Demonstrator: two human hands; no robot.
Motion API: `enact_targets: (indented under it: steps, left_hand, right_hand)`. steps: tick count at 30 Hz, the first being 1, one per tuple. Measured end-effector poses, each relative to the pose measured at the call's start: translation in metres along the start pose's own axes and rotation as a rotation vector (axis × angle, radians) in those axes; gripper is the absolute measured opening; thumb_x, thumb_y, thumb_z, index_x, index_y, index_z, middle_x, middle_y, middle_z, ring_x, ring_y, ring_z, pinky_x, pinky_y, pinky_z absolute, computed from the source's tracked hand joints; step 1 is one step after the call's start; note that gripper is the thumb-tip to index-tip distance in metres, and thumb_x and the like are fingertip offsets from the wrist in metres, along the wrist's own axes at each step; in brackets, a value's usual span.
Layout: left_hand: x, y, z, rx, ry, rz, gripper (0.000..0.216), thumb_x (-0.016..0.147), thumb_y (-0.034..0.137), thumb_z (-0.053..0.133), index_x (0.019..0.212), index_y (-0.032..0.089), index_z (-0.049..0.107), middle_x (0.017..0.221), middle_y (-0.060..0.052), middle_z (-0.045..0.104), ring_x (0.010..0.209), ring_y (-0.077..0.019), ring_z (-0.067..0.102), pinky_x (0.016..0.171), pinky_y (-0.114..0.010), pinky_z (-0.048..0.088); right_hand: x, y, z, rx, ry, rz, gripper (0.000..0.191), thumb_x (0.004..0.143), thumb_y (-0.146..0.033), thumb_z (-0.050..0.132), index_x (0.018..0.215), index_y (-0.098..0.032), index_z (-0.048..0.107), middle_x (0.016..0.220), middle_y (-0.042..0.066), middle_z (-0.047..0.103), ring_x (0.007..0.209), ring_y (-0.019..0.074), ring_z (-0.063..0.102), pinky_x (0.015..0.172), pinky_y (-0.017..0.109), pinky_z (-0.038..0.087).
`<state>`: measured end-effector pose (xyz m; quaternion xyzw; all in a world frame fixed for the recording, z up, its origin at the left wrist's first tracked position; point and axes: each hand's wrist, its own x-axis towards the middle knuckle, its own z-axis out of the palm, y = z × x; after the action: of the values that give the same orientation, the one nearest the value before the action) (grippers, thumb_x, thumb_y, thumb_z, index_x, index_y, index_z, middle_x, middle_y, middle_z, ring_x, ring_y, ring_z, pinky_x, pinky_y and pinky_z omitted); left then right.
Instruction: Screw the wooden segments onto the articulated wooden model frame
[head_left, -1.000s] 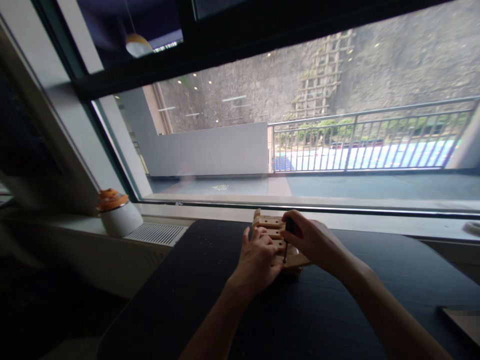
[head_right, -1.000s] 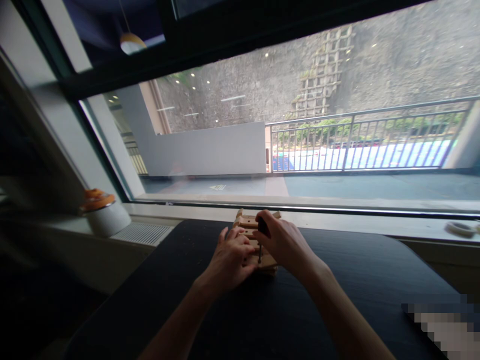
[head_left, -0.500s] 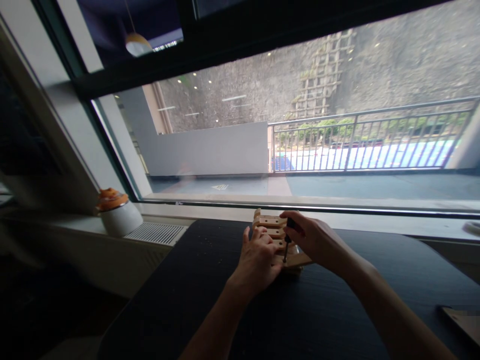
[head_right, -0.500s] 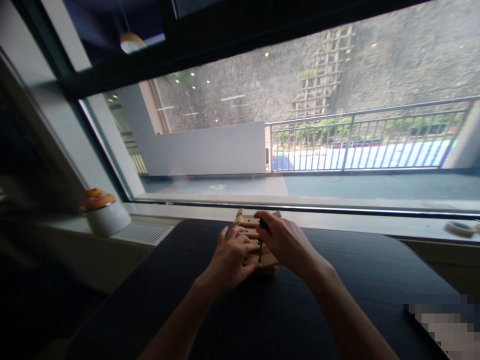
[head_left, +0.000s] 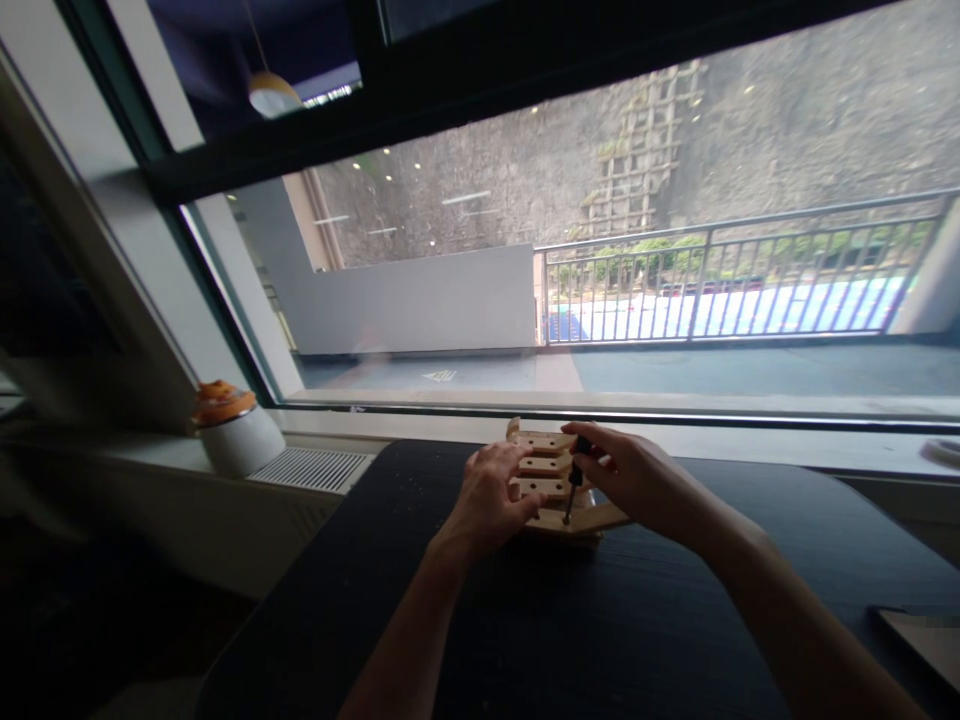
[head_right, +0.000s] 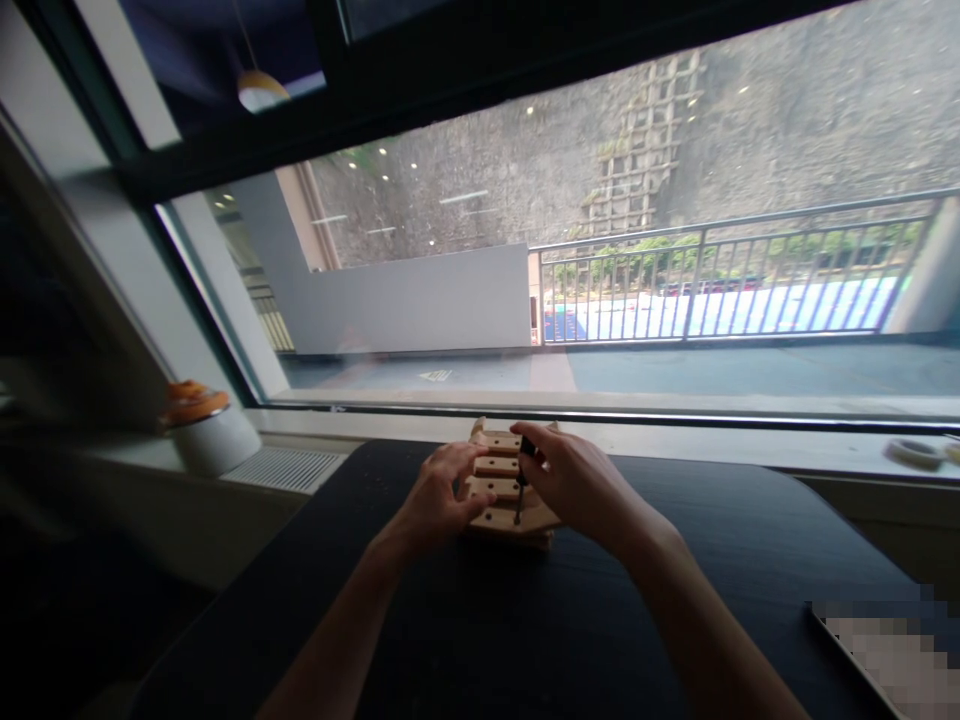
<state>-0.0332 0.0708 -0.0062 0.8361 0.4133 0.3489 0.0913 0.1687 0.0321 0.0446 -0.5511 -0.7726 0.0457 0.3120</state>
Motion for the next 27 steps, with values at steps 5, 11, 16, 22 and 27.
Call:
enact_targets:
  steps: [5,11,16,22,27]
  left_hand:
    - [-0.001,-0.001,0.009,0.012,-0.030,-0.005,0.046,0.074,0.025,0.066,0.119,0.020,0.057,0.125,-0.008,0.058,0.119,-0.0239,0.051,0.105,-0.043,0.035]
    - [-0.003,0.002,0.012,0.065,-0.036,-0.007,0.043,0.076,0.024,0.065,0.118,0.020,0.057,0.122,-0.008,0.057,0.118,-0.0239,0.050,0.104,-0.043,0.037]
    - [-0.004,0.002,0.014,0.114,-0.032,0.017,0.044,0.076,0.024,0.064,0.119,0.020,0.057,0.121,-0.009,0.056,0.119,-0.0241,0.049,0.103,-0.042,0.037]
    - [-0.005,0.014,0.009,0.204,0.004,0.069,0.034,0.077,0.024,0.064,0.111,0.027,0.062,0.133,-0.006,0.051,0.128,-0.0265,0.040,0.111,-0.054,0.018]
    - [-0.009,0.025,0.007,0.126,-0.117,0.166,0.027,0.072,0.036,0.072,0.099,0.032,0.067,0.107,0.000,0.066,0.126,-0.0278,0.041,0.112,-0.058,0.002]
  right_hand:
    - [0.001,0.000,0.004,0.051,0.011,-0.028,0.038,0.087,-0.028,0.048,0.122,-0.021,0.059,0.087,0.006,0.073,0.072,0.0190,0.066,0.060,0.026,0.045]
    - [0.001,-0.002,0.005,0.012,0.030,-0.016,0.036,0.087,-0.030,0.050,0.120,-0.019,0.060,0.088,0.007,0.073,0.072,0.0199,0.066,0.060,0.027,0.044]
    - [0.001,-0.004,0.004,-0.028,0.033,-0.014,0.032,0.087,-0.031,0.050,0.114,-0.019,0.062,0.087,0.007,0.072,0.071,0.0205,0.066,0.059,0.027,0.043]
    - [0.000,-0.002,0.005,-0.015,0.052,-0.061,0.032,0.088,-0.032,0.049,0.116,-0.021,0.061,0.089,0.005,0.071,0.068,0.0178,0.064,0.058,0.026,0.043]
    - [-0.002,-0.004,0.003,0.042,0.026,-0.086,0.037,0.089,-0.028,0.045,0.124,-0.023,0.057,0.088,0.005,0.071,0.071,0.0183,0.064,0.062,0.026,0.044]
